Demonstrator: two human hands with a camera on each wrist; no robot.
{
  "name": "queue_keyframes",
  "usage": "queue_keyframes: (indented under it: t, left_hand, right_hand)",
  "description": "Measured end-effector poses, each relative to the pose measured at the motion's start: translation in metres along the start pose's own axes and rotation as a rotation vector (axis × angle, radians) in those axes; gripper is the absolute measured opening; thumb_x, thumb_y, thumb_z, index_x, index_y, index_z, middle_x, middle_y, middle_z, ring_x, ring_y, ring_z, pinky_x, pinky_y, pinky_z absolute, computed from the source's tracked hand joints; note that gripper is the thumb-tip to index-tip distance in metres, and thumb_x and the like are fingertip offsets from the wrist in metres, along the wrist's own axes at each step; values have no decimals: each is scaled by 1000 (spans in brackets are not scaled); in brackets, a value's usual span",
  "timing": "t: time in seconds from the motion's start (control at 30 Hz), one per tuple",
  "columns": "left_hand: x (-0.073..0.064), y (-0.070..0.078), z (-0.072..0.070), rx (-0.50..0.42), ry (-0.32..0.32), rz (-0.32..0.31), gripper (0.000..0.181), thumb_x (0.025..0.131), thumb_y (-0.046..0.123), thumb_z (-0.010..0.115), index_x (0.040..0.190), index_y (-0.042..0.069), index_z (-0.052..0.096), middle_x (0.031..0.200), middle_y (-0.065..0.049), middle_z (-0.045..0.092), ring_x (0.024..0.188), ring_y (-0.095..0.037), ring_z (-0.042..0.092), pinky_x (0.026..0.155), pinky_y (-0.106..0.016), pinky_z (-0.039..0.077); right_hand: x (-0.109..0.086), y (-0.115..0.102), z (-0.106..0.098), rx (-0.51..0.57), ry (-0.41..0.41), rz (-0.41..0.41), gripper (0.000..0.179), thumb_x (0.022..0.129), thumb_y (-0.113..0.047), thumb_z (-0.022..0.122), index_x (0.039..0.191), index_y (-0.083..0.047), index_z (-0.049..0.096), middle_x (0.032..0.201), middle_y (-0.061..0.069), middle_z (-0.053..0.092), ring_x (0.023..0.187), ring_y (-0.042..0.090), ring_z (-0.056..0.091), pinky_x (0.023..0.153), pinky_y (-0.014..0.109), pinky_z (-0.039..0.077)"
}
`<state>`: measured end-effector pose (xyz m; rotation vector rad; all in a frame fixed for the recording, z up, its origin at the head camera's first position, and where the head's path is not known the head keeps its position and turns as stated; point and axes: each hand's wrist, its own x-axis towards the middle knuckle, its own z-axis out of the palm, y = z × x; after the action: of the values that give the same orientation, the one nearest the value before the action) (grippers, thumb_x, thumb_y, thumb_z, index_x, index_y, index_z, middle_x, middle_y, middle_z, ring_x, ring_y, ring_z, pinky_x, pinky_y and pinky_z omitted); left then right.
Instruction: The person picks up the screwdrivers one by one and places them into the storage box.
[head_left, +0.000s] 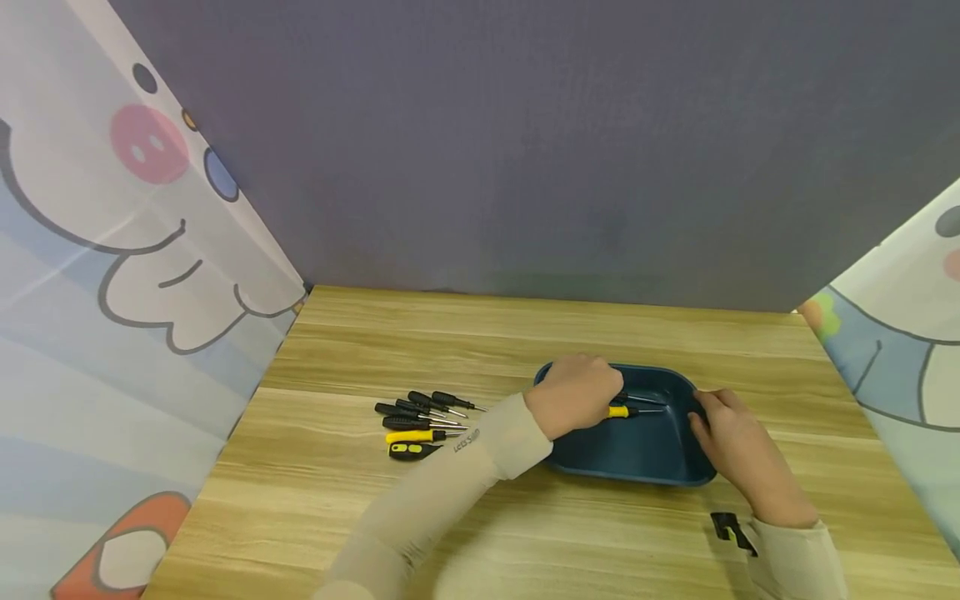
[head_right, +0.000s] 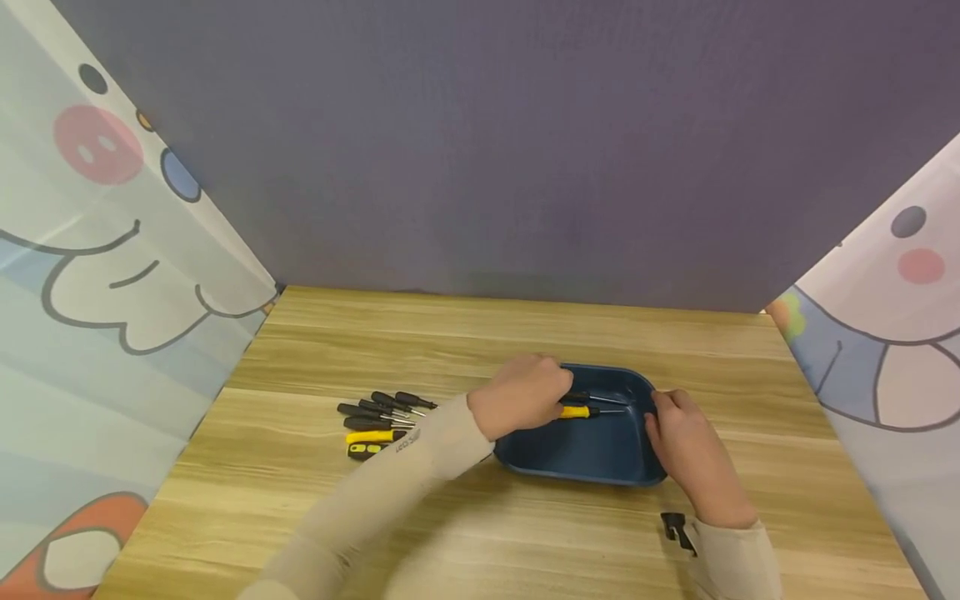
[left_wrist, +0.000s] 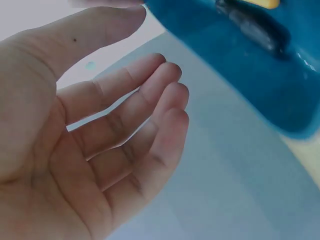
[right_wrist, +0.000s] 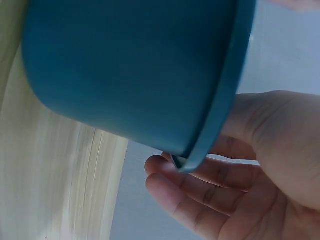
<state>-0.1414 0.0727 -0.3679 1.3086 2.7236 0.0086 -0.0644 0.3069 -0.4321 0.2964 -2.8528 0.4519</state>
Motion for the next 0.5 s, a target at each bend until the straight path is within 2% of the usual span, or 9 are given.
queue_keyframes:
  t: [0.13, 0.23, 0.4, 0.5]
  left_hand:
    - [-25, -10, -5, 8, 19, -13, 6, 96, 24, 69, 93, 20, 73, 78, 4, 59, 65, -8, 50, 52, -20, 43]
    - [-44, -19, -6, -19, 41, -28, 10, 95, 27, 72, 98, 17, 73, 85, 3, 61, 71, -10, 54, 56, -21, 46]
    - [-75, -33, -1, -3, 82, -51, 20, 93, 31, 74, 105, 15, 73, 90, 2, 63, 77, -13, 59, 65, -24, 51]
    - [-92, -41, 2, 30, 113, -89, 19, 92, 30, 76, 103, 14, 74, 91, 1, 63, 79, -16, 60, 69, -27, 53]
  right_hand:
    - [0, 0, 0, 3, -1, -1, 35, 86, 5, 69, 113, 23, 57, 103, 36, 56, 87, 51, 61, 70, 59, 53]
    - [0, 0, 0, -1, 7, -4, 35, 86, 5, 70, 113, 23, 57, 102, 36, 56, 87, 51, 61, 70, 59, 53]
    - [-1, 1, 2, -10, 28, -24, 35, 84, 5, 71, 111, 23, 58, 101, 36, 56, 86, 50, 61, 69, 58, 53]
    - [-1, 2, 2, -10, 33, -28, 35, 84, 6, 71, 111, 23, 58, 101, 36, 56, 85, 50, 61, 68, 58, 53]
